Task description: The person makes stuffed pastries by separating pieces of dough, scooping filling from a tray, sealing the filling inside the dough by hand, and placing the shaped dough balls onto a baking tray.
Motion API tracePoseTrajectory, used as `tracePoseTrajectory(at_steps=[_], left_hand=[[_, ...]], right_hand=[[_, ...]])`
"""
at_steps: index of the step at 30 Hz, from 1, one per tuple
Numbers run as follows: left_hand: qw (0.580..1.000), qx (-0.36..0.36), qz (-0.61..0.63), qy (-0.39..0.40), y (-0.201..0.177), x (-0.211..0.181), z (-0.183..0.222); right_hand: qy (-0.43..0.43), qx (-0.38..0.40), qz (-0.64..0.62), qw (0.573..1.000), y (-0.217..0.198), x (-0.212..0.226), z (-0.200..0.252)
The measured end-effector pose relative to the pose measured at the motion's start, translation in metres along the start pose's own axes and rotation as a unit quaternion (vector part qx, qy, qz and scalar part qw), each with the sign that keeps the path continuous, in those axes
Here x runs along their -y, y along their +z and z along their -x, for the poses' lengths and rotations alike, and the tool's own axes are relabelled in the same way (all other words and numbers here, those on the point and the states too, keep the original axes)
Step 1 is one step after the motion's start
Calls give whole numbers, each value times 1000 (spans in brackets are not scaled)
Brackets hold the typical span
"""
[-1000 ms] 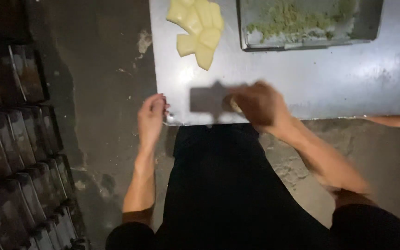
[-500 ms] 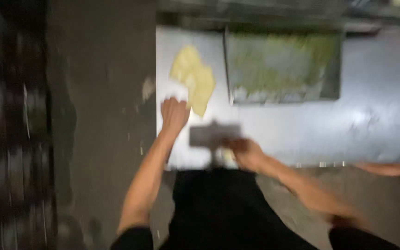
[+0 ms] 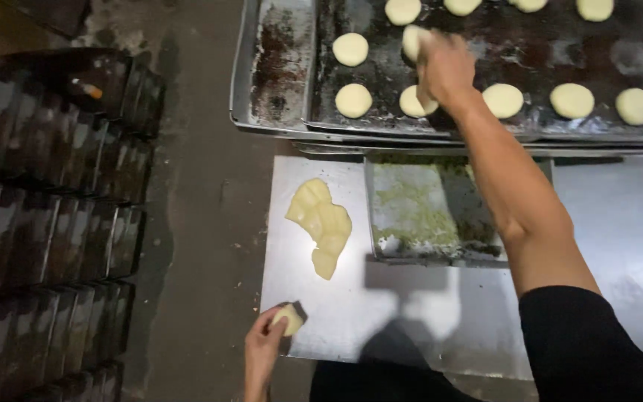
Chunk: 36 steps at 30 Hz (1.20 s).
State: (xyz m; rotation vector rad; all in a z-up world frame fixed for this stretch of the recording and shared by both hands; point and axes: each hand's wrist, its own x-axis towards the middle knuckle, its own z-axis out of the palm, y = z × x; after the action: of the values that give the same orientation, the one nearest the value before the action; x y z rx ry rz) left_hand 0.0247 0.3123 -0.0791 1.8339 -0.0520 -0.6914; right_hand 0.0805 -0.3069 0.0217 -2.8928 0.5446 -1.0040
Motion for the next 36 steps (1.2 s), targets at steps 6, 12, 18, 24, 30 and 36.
tracePoseTrajectory(at_steps=[6, 12, 18, 24, 30, 36], left_hand=[[988, 69, 123, 60, 50, -75, -19], [970, -21, 100, 220, 122, -105, -39], [912, 132, 27, 386, 163, -72, -4], [859, 158, 449, -187, 126, -91, -23], [989, 116, 91, 15, 39, -60, -50], [998, 14, 46, -29, -52, 9, -27]], right_hand=[[17, 180, -111, 977, -34, 152, 76], [53, 43, -359, 931, -133, 291, 213], [504, -6, -506, 700, -137, 280, 278], [65, -4, -272, 960, -145, 299, 262], [23, 188, -173, 967, -46, 251, 272], [90, 123, 55, 987, 84, 75, 221]])
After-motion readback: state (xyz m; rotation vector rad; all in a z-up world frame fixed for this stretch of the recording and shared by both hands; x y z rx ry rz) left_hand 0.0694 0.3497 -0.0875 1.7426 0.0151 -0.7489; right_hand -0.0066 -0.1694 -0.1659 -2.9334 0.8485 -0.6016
